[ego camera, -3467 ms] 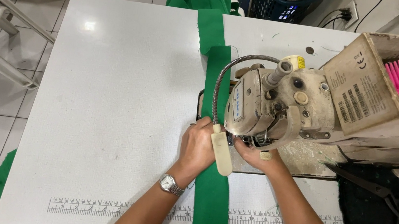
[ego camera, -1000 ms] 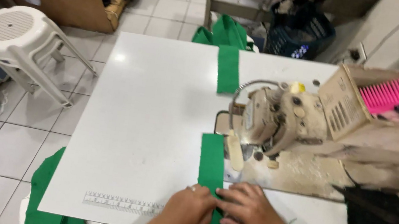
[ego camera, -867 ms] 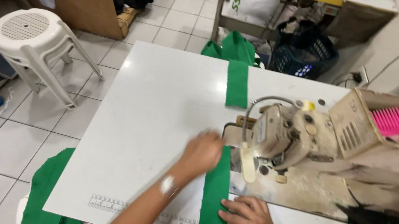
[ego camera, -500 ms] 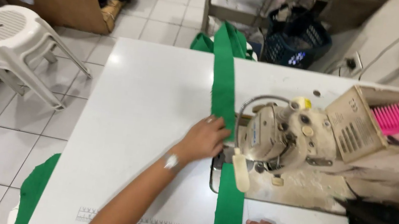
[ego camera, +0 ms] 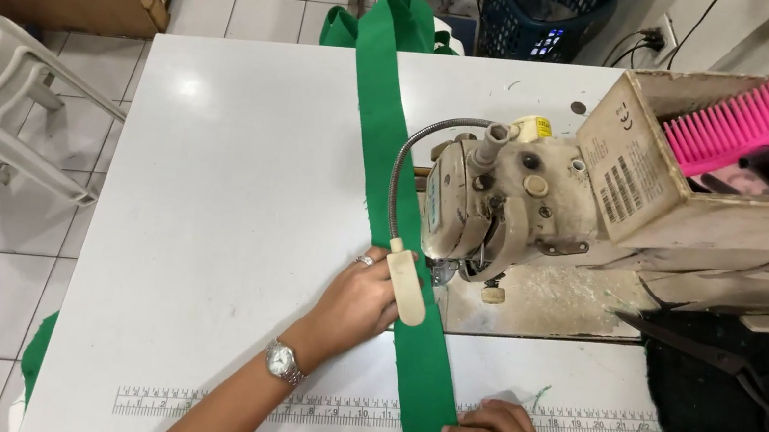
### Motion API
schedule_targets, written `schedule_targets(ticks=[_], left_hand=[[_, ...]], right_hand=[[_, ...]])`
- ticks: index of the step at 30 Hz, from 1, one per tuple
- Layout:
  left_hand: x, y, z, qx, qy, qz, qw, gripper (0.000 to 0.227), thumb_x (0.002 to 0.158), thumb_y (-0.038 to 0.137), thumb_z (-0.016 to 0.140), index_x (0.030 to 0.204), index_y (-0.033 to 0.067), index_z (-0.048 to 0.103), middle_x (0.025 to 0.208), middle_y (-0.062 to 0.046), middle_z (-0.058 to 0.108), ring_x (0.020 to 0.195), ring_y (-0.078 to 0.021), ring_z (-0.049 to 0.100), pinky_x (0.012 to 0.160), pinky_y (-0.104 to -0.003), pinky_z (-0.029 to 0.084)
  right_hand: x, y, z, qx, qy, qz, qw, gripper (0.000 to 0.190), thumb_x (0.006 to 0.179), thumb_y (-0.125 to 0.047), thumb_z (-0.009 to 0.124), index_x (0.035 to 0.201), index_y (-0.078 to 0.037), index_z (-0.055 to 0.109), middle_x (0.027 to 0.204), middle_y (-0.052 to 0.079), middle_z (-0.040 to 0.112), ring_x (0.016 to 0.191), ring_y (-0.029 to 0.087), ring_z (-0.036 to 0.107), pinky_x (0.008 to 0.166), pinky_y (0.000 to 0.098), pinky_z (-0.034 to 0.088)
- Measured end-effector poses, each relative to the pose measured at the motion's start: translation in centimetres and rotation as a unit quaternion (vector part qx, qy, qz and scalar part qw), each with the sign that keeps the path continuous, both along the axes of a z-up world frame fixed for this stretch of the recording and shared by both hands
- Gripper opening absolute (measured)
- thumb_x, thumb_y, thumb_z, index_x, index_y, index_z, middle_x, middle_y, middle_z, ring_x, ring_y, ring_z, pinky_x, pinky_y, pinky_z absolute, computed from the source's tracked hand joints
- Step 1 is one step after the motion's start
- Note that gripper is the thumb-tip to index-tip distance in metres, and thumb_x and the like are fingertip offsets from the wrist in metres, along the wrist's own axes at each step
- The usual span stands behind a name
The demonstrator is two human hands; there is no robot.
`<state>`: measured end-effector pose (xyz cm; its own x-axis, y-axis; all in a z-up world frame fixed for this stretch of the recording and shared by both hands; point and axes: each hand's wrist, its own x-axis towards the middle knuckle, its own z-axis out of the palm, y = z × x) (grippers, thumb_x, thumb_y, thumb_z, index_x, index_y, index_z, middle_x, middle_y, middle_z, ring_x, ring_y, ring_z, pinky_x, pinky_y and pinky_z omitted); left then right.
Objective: Folding the edges of long green fabric strips and sewing them using an industrial sewing machine.
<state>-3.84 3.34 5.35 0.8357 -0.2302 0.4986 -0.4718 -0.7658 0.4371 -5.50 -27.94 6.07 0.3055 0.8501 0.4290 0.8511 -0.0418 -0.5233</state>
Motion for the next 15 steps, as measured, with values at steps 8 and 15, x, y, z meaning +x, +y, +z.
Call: schedule_targets(ticks=[8,15], left_hand=[[0.9,0.5,-1.2,-0.017,-0.002,-0.007,1.000,0.017,0.094,0.011,0.073,0.110,0.0062,0.069,0.129,-0.017,0.068,0.113,-0.0394,0.062,0.105,-0.046,0.044],[-0.1,-0.9,-0.1,0.104,-0.008,0.017,0.994,0.033,0.096,0.002,0.064,0.128,0.0114,0.063,0.110,-0.014,0.064,0.100,-0.0360,0.058,0.091,-0.051,0.049]], right_hand=[[-0.8,0.0,-0.1,0.023,-0.023,0.023,0.999,0.014,0.099,-0.028,0.070,0.103,-0.016,0.075,0.119,0.002,0.075,0.108,0.026,0.068,0.096,0.0516,0.051],[-0.9,1.0,0.8,-0.005,-0.004,0.045,0.999,0.019,0.103,-0.032,0.064,0.101,-0.016,0.075,0.116,0.001,0.073,0.110,0.026,0.066,0.097,0.0515,0.047]])
